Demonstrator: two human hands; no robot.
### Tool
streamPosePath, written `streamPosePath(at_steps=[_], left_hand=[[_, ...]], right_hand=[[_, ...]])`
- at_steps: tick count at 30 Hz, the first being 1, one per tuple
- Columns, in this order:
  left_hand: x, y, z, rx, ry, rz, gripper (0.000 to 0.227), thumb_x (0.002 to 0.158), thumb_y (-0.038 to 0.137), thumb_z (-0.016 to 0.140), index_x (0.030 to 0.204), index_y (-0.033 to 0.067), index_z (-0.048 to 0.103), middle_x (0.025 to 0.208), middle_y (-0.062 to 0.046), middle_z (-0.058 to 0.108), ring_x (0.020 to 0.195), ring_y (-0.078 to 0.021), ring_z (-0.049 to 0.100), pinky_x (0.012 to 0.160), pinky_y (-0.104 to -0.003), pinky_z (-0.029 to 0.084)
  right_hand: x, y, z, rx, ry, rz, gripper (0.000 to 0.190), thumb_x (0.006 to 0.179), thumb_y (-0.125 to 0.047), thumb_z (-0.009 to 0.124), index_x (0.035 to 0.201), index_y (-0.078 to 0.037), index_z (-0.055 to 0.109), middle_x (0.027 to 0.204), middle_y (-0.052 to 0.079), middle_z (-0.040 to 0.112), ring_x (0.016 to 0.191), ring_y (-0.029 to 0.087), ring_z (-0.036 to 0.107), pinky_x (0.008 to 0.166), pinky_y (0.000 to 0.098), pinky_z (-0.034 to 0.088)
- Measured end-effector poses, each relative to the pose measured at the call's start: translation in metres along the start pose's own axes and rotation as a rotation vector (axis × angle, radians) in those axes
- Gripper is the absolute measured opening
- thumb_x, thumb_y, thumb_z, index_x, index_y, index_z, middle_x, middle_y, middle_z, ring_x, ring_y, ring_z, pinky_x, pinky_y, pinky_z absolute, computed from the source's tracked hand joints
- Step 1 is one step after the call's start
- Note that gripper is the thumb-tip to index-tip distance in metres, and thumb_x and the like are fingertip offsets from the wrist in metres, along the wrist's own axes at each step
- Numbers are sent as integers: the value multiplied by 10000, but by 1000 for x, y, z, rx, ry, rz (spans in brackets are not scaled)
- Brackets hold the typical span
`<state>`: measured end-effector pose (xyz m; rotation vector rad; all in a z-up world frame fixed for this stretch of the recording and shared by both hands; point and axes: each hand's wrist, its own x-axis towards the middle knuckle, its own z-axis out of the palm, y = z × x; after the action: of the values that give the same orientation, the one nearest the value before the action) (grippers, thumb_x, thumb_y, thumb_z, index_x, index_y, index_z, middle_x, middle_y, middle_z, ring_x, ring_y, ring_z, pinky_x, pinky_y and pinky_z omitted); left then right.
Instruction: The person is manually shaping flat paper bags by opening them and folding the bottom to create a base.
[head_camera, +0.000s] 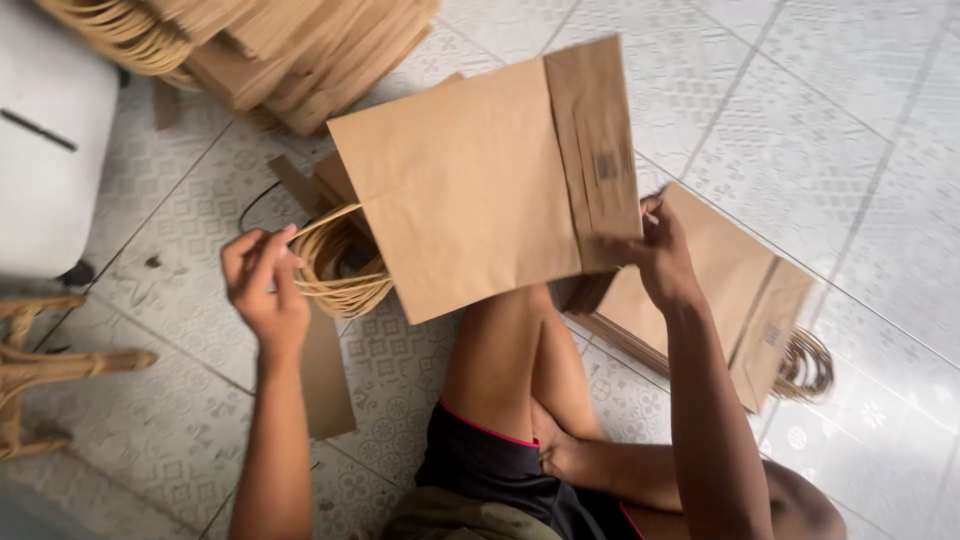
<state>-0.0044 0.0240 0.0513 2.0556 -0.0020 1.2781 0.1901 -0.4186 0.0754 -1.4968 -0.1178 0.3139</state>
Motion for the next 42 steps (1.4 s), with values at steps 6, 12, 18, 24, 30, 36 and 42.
streamPosePath(at_steps=[6,12,18,24,30,36,42], left_hand=[[78,60,4,-244,-394,4,320,1068,-224,452,1163,-76,719,1162,-196,507,705,-215,578,772,-315,479],[126,123,50,-353,-562,24,225,1048,-208,500,1109,-144,708,1205,-258,652,611,-231,584,572,-260,447],[138,173,70,-805,-709,-380,455,1037,-3,561,1472,107,484,1231,-156,633,863,-189,661,611,-216,541],[115,217,87,-1382,-839,-520,1019,915,243,660,1706,251,18,1550,-288,529,1336,-410,634,1093,-461,621],[23,246,96,-1423,-1098,-439,1188,815,724,652,1635,262,-74,1429,-255,555,1184,-363,674,930,-492,622],[-59,267,68,-1272,-1191,-496,1144,770,27,840,1634,116,94,1501,-188,488,1260,-276,566,1058,-516,496],[-59,271,55,-1197,-1057,-507,1054,734,-55,839,1576,21,209,1416,-193,564,1256,-276,583,1101,-539,463]], right_hand=[[-116,-26,-42,146,-82,303,720,712,82,729,1390,71,488,1314,275,654,1167,430,680,1110,569,520],[-205,-16,-33,170,75,230,307,764,-29,810,1034,106,757,1098,181,775,1052,293,738,966,425,620],[-283,12,-51,357,287,-37,487,780,-39,799,1228,73,648,1191,185,735,1138,329,703,985,471,588],[-334,7,-33,445,509,-177,642,779,-116,782,1357,32,548,1272,157,678,1203,341,647,1041,469,536],[-337,-12,21,712,673,-331,299,921,-14,657,1210,-15,583,907,203,742,784,382,768,709,536,640],[-340,-22,57,693,718,-415,250,950,5,610,1198,-14,633,923,200,750,848,368,764,773,532,636],[-361,13,70,696,820,-406,279,931,26,643,1206,-17,619,971,176,734,851,327,739,841,544,626]])
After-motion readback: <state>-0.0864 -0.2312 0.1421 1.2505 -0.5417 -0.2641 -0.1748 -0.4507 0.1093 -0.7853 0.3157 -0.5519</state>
